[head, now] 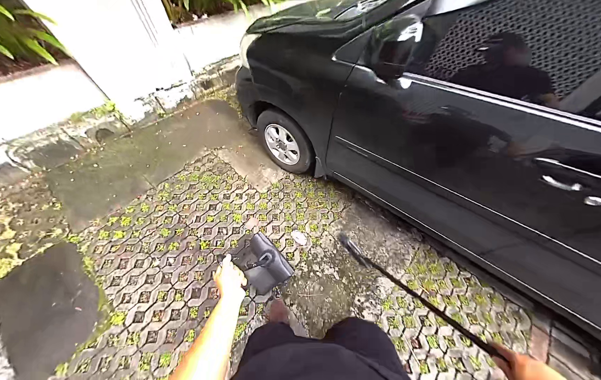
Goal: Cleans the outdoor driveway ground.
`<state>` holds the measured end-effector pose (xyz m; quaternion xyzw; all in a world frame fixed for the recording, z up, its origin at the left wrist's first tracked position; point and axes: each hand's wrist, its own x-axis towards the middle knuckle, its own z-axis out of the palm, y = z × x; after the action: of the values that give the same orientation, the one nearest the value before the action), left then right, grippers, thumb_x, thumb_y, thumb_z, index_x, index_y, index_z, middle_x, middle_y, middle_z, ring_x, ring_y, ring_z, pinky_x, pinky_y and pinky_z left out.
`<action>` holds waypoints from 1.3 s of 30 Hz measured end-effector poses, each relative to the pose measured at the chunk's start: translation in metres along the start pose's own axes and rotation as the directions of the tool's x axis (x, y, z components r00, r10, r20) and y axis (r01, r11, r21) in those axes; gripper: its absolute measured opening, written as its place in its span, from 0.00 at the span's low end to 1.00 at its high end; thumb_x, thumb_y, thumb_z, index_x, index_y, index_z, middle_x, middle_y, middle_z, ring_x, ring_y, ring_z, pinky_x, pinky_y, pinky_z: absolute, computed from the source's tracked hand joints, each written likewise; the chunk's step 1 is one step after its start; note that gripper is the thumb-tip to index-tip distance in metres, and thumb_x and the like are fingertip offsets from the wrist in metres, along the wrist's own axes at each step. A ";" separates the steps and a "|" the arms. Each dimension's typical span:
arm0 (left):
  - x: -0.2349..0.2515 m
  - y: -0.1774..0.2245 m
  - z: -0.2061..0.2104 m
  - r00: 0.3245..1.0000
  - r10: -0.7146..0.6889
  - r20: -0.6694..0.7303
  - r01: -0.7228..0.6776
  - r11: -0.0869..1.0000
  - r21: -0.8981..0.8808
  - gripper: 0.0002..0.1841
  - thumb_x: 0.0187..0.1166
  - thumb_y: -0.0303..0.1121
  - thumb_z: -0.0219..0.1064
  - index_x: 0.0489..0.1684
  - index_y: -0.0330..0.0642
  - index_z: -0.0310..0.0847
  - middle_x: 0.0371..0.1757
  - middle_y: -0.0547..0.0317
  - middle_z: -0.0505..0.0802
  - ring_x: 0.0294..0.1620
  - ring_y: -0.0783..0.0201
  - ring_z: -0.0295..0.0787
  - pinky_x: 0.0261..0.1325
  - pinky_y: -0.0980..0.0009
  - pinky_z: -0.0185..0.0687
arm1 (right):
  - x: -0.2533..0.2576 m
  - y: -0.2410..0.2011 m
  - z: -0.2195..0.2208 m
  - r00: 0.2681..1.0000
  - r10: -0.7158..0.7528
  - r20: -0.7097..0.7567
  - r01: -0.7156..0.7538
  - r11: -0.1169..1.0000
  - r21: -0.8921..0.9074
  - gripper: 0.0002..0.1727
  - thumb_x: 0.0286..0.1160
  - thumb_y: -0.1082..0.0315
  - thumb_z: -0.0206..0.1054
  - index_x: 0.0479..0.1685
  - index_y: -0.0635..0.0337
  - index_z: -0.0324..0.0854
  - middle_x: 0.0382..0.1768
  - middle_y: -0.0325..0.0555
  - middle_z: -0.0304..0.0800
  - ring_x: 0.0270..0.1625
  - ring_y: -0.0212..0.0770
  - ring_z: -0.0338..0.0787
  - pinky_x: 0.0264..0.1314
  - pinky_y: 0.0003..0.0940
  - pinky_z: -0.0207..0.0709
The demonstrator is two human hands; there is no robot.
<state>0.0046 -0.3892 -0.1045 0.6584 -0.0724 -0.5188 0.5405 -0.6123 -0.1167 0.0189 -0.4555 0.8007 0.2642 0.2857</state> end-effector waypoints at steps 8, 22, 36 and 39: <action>0.067 0.013 -0.038 1.000 -0.010 -0.015 0.010 1.000 -0.007 0.26 0.95 0.51 0.47 0.19 0.52 0.66 0.05 0.71 0.65 0.02 0.71 0.59 0.06 0.72 0.61 | 0.175 -0.245 -0.218 0.992 0.029 -0.127 -0.054 0.978 -0.203 0.25 0.73 0.61 0.68 0.72 0.49 0.82 0.59 0.63 0.91 0.60 0.69 0.91 0.53 0.74 0.82; 0.092 0.041 0.036 0.960 -0.078 -0.270 0.122 0.981 0.152 0.24 0.95 0.51 0.49 0.38 0.40 0.80 0.21 0.61 0.84 0.11 0.67 0.76 0.15 0.71 0.79 | 0.338 -0.409 -0.279 0.844 -0.333 0.419 0.488 0.801 -0.347 0.25 0.80 0.54 0.63 0.75 0.47 0.81 0.68 0.63 0.87 0.70 0.68 0.85 0.65 0.77 0.76; 0.104 0.047 0.024 0.940 -0.072 -0.333 0.133 0.977 0.166 0.24 0.94 0.51 0.52 0.24 0.46 0.70 0.08 0.68 0.65 0.03 0.70 0.57 0.06 0.73 0.59 | 0.392 -0.384 -0.336 0.992 -0.081 -0.098 0.005 0.799 -0.602 0.23 0.84 0.68 0.56 0.77 0.62 0.74 0.61 0.66 0.88 0.63 0.67 0.89 0.55 0.64 0.84; 0.100 0.045 0.028 0.936 -0.059 -0.346 0.121 0.980 0.160 0.25 0.94 0.50 0.53 0.23 0.45 0.70 0.08 0.68 0.65 0.03 0.70 0.58 0.06 0.73 0.60 | 0.376 -0.382 -0.323 0.994 -0.104 0.038 0.103 0.751 -0.652 0.22 0.83 0.67 0.58 0.75 0.57 0.78 0.64 0.65 0.88 0.65 0.67 0.89 0.57 0.66 0.84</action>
<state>0.0492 -0.4905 -0.1259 0.7865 0.0058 -0.4132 0.4590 -0.5041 -0.7251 -0.0809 -0.5701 0.6320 0.5104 0.1228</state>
